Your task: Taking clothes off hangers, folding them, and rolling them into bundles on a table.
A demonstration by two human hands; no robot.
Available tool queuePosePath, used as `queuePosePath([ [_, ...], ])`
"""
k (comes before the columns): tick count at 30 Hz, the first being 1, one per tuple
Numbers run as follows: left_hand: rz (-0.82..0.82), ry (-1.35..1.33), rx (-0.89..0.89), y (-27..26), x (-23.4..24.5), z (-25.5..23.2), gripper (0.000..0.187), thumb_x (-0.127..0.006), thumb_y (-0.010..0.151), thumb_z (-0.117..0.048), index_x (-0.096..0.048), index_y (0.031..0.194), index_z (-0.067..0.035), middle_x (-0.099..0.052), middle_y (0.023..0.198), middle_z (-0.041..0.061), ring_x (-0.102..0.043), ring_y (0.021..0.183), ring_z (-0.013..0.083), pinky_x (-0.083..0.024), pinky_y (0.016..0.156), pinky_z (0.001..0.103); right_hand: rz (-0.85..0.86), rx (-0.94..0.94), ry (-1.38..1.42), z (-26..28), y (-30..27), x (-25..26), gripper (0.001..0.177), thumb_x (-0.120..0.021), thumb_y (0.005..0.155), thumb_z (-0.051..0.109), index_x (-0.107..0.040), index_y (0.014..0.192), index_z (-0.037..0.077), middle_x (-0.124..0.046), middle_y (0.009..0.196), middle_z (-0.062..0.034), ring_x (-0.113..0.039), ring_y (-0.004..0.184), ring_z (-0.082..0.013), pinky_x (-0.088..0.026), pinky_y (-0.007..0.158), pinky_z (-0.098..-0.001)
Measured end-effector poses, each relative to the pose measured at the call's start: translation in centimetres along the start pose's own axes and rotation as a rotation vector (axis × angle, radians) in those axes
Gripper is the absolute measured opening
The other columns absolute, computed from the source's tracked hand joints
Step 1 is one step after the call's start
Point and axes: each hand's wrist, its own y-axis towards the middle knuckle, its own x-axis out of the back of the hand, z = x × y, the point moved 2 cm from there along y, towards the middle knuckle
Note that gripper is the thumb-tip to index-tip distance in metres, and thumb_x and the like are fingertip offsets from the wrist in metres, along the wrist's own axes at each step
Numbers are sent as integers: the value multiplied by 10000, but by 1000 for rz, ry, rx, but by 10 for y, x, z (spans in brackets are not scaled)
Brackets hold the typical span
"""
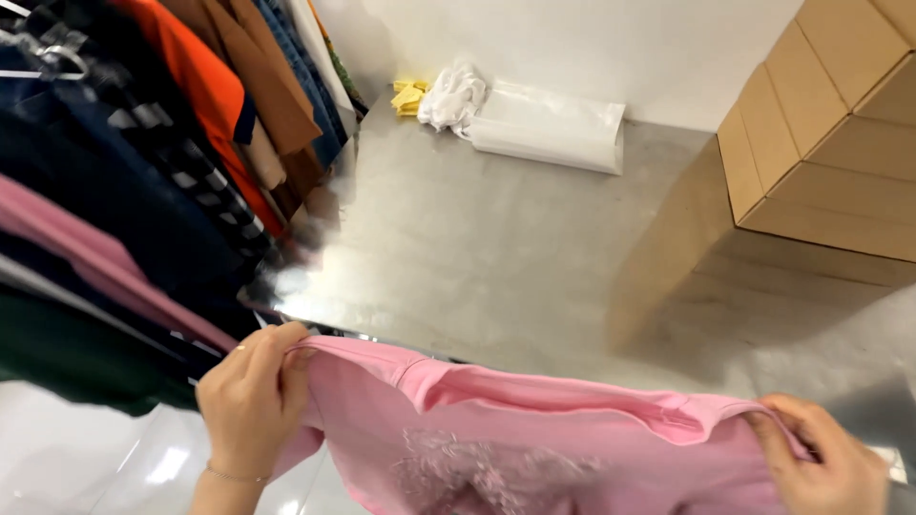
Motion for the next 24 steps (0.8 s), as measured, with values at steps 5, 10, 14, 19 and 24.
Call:
queuePosePath([
  [5, 73, -63, 45, 51, -92, 17, 73, -633, 1027, -191, -685, 1034, -140, -749, 929, -6, -701, 787, 199, -486, 624, 332, -31, 103, -61, -16, 82, -34, 142, -849, 1083, 210, -794, 1145, 94, -719, 923, 0, -542, 712, -106, -487, 794, -293],
  [10, 290, -123, 171, 98, -241, 56, 165, -560, 1045, -341, -655, 1077, -210, -780, 915, -11, -723, 751, 240, -513, 558, 398, 149, 25, -283, -67, 168, -152, 230, -702, 1004, 447, -705, 1148, 269, -789, 977, 81, -763, 827, -129, -548, 761, -320],
  [14, 586, -133, 297, 107, -359, 86, 165, -519, 1026, -416, -574, 1089, -274, -770, 896, -5, -726, 794, 309, -522, 605, 505, 483, -248, -520, -59, 222, -247, 407, -513, 883, 750, -679, 1069, 428, -813, 862, -13, -796, 919, -306, -575, 784, -424],
  [19, 746, 17, 221, 86, -481, 120, 270, -480, 1054, -526, -525, 949, -281, -646, 678, -76, -636, 600, 205, -446, 466, 399, 850, -284, -663, -84, 254, -337, 514, -393, 930, 805, -567, 953, 322, -799, 851, -26, -767, 885, -294, -553, 767, -415],
  [24, 1104, -20, 460, 147, -513, 121, 445, -433, 995, -692, -558, 1027, -266, -784, 902, -27, -754, 825, 255, -560, 657, 428, 842, -415, -562, -99, 284, -379, 507, -504, 903, 779, -633, 892, 289, -779, 825, -16, -760, 872, -242, -530, 769, -391],
])
